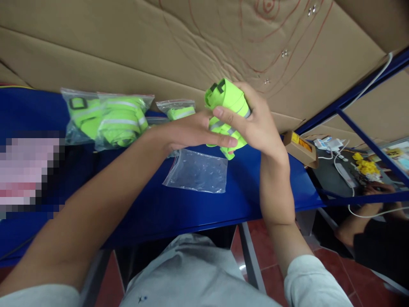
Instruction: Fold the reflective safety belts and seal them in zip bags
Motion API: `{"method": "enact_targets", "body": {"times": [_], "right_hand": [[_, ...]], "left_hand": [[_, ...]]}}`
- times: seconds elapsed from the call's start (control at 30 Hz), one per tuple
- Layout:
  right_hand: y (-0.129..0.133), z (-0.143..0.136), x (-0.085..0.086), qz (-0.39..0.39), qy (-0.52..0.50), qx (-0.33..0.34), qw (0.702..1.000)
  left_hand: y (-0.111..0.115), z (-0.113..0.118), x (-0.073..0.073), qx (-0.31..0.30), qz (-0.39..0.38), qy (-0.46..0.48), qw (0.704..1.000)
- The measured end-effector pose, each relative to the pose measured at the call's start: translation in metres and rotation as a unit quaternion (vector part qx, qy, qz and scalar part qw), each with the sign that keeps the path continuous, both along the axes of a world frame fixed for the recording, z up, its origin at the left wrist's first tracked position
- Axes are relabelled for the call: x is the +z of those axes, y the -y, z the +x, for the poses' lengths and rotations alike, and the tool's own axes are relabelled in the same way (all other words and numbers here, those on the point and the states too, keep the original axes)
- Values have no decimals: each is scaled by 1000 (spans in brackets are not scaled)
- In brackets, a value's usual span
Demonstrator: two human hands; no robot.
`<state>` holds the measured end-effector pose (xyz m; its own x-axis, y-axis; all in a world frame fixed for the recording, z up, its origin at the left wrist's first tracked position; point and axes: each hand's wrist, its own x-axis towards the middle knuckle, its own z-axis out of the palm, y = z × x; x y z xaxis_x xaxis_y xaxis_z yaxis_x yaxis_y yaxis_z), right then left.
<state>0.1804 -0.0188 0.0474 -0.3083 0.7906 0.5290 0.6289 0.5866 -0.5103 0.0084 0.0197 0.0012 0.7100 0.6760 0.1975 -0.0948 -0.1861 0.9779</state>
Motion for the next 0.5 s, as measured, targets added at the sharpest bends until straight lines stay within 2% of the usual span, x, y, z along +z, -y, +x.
{"method": "enact_targets", "body": {"times": [0.13, 0.2, 0.27, 0.33, 0.4, 0.47, 0.5], "right_hand": [[-5, -9, -6, -29, -61, -9, 998], [-11, -12, -12, -56, -113, -17, 992], [-14, -14, -22, -103, -195, -17, 975], [-13, -18, -36, -161, -296, -12, 941], [-8, -26, -55, -212, -389, -12, 896], [-1, -37, -79, -235, -468, -23, 852], [3, -44, -91, -232, -500, -33, 834]], "left_hand": [[-5, -2, 7, 125, 117, -19, 985], [-6, -4, 9, 171, 146, -18, 974], [-2, -6, 5, 178, 171, -44, 968], [5, -7, -4, 201, 216, -86, 952], [15, -3, -18, 306, 258, -118, 909], [23, 2, -35, 432, 278, -143, 846], [26, 4, -44, 463, 279, -152, 827]]}}
